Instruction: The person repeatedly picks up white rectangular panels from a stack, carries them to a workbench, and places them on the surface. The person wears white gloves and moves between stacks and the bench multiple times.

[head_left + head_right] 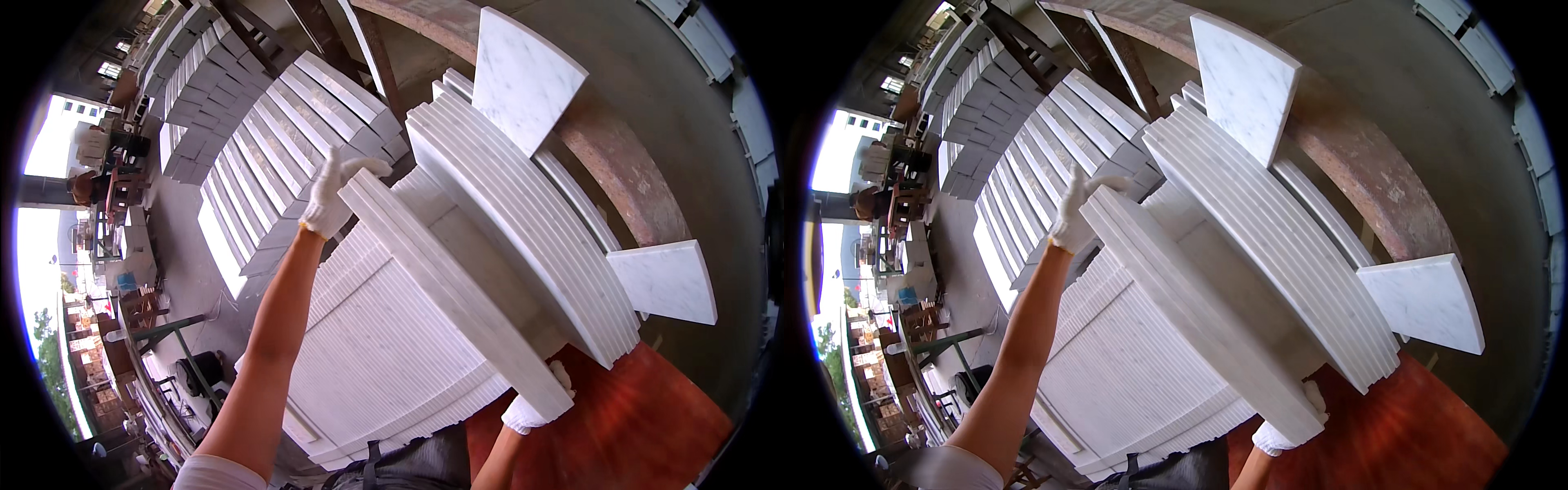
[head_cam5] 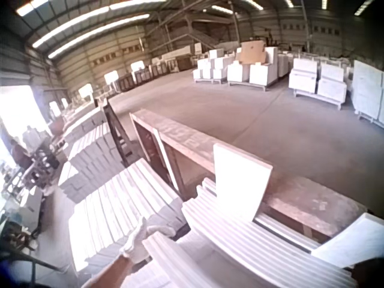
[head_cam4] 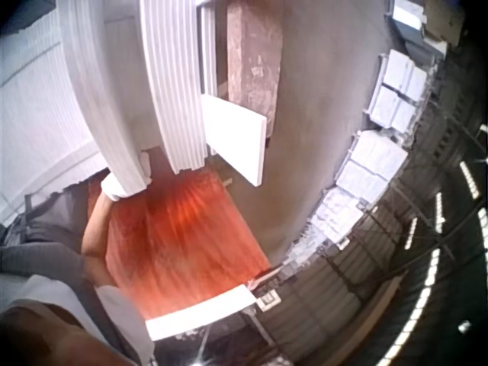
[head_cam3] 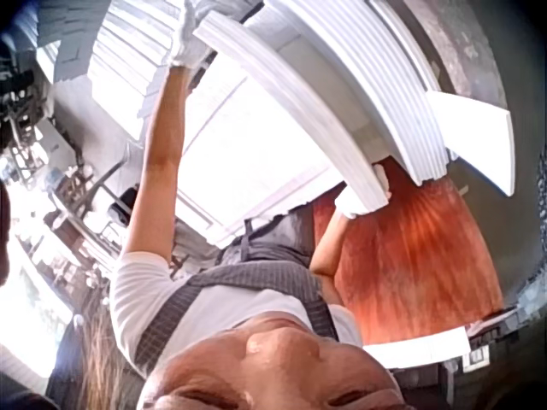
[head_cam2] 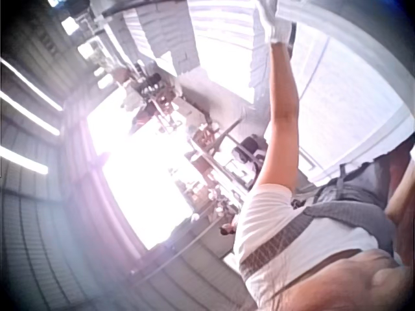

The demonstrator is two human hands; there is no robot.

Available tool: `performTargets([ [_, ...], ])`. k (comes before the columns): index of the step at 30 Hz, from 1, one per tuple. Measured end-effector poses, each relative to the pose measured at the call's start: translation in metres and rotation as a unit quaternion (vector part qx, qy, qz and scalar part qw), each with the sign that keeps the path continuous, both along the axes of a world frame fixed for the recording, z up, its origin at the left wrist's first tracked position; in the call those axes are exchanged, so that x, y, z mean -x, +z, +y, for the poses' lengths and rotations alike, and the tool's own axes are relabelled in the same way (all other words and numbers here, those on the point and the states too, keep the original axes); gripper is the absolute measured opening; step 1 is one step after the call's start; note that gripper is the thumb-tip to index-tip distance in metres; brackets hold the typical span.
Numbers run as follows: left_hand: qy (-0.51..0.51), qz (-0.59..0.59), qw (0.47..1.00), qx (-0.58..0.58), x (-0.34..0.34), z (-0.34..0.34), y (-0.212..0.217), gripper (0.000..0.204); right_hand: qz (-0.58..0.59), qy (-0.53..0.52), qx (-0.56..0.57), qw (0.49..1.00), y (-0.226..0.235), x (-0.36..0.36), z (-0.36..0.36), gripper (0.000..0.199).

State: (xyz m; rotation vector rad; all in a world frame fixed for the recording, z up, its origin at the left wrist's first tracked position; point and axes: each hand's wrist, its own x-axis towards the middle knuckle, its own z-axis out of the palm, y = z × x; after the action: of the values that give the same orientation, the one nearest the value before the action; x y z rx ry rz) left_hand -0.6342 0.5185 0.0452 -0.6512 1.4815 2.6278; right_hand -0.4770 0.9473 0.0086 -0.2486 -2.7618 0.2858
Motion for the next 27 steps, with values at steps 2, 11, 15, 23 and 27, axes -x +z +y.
performTargets([
  [2, -0.042, 0.004, 0.994, 0.098, 0.002, 0.004, -0.024, 0.083, 0.024, 0.017, 0.055, 0.998, 0.002, 0.007, 0.002, 0.030],
  [11, 0.018, 0.026, 0.998, 0.058, 0.009, 0.020, -0.025, 0.071, -0.028, -0.061, -0.165, 0.984, -0.022, -0.002, 0.007, 0.019],
  [15, 0.160, -0.008, 0.987, -0.009, -0.025, 0.012, -0.028, 0.058, 0.088, -0.015, 0.162, 0.983, -0.039, 0.013, 0.028, 0.023],
  [23, 0.220, -0.262, 0.936, 0.088, -0.272, 0.033, 0.003, 0.095, -0.005, -0.076, 0.616, 0.784, 0.004, 0.027, 0.002, 0.048],
  [27, 0.210, -0.370, 0.905, -0.014, -0.406, 0.059, 0.058, 0.096, -0.063, -0.026, 0.607, 0.792, 0.033, 0.017, -0.043, 0.049],
])
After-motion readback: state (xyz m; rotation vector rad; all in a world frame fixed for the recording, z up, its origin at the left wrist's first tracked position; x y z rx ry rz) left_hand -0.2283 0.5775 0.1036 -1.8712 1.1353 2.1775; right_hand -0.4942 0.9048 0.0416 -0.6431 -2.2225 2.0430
